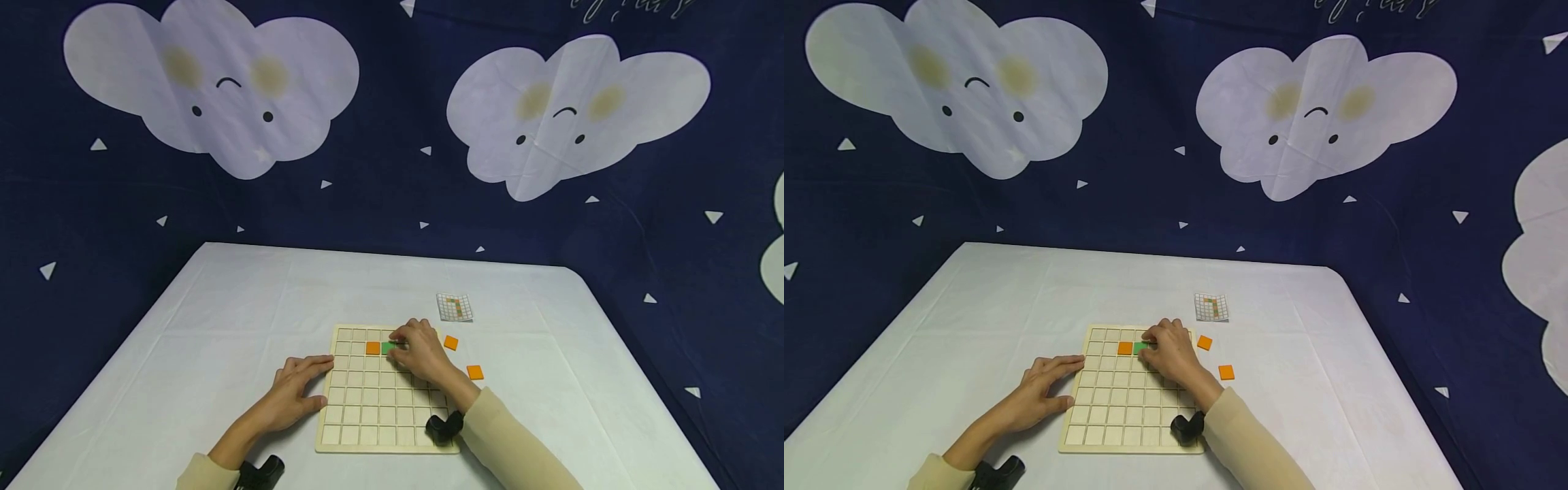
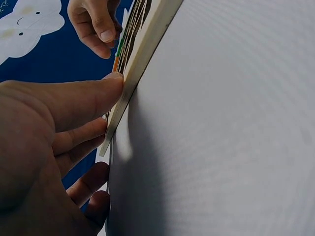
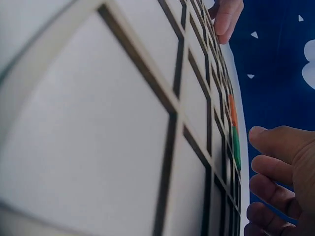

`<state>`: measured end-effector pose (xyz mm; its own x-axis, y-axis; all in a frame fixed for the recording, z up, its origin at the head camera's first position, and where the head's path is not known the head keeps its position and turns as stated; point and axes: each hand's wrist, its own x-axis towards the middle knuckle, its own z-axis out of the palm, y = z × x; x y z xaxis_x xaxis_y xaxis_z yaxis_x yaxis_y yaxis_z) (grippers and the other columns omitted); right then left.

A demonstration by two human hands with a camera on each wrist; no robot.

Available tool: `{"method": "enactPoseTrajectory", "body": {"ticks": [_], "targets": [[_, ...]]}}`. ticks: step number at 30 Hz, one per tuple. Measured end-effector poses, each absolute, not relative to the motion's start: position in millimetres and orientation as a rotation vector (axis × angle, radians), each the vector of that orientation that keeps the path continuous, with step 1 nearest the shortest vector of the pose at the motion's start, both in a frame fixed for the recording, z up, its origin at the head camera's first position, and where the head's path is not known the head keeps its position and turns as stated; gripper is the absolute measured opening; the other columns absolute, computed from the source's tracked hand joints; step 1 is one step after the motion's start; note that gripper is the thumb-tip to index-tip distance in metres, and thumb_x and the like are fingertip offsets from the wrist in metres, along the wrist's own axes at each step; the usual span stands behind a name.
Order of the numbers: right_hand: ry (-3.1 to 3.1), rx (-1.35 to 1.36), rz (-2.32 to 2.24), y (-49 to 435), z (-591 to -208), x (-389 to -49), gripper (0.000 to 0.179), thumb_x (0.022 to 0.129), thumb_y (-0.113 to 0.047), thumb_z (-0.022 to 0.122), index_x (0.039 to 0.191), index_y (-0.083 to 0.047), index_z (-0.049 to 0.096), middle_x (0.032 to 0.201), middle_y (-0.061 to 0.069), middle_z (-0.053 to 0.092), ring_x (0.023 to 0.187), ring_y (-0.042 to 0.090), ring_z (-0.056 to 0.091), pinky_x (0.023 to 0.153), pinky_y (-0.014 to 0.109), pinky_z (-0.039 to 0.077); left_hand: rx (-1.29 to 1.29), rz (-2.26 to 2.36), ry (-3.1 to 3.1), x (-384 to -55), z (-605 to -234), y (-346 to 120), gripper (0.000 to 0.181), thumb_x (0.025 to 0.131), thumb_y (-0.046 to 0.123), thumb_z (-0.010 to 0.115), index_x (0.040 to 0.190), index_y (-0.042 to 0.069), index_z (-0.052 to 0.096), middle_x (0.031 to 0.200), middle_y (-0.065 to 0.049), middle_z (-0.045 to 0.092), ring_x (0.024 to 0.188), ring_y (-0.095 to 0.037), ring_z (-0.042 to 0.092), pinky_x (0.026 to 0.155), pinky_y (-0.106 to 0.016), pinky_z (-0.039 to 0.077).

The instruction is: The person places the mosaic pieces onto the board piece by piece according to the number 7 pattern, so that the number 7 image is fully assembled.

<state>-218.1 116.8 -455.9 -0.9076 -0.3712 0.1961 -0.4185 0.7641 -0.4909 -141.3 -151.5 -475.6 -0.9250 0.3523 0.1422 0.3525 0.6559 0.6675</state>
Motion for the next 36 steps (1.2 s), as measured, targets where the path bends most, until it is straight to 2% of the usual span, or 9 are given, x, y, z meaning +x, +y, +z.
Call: {"method": "enactPoseTrajectory", "body": {"ticks": [3, 19, 36], "targets": [[-2.874, 0.632, 0.855, 118.1, -453.4, -217.5, 0.024, 0.08, -0.024, 0.073, 0.1, -0.012, 0.072, 0.089, 0.001, 0.061, 0.082, 0.014, 0.044, 0.08, 0.034, 0.034, -0.622, -1.153, -2.854, -141.2, -475.6, -151.7, 0.057, 0.078, 0.02, 0.074, 0.131, 0.009, 0.056, 0.141, 0.0, 0.049, 0.113, -0.017, 0.037, 0.085, -0.035, 0.025], [-2.855, 0.551, 1.002, 131.7, -441.7, -209.4, 0.028, 0.081, -0.024, 0.073, 0.106, -0.011, 0.07, 0.094, 0.003, 0.061, 0.085, 0.014, 0.042, 0.077, 0.031, 0.034, -0.631, -1.168, -2.864, -140.4, -472.5, -151.6, 0.057, 0.079, 0.022, 0.073, 0.132, 0.009, 0.055, 0.142, 0.0, 0.048, 0.114, -0.017, 0.037, 0.086, -0.035, 0.024], [-2.825, 0.496, 0.973, 146.5, -437.2, -202.8, 0.03, 0.08, -0.024, 0.073, 0.106, -0.01, 0.07, 0.097, 0.006, 0.064, 0.09, 0.019, 0.048, 0.079, 0.034, 0.037, -0.625, -1.16, -2.862, -140.1, -473.4, -151.7, 0.057, 0.078, 0.02, 0.073, 0.131, 0.008, 0.056, 0.141, 0.0, 0.049, 0.114, -0.017, 0.037, 0.087, -0.035, 0.025]]}}
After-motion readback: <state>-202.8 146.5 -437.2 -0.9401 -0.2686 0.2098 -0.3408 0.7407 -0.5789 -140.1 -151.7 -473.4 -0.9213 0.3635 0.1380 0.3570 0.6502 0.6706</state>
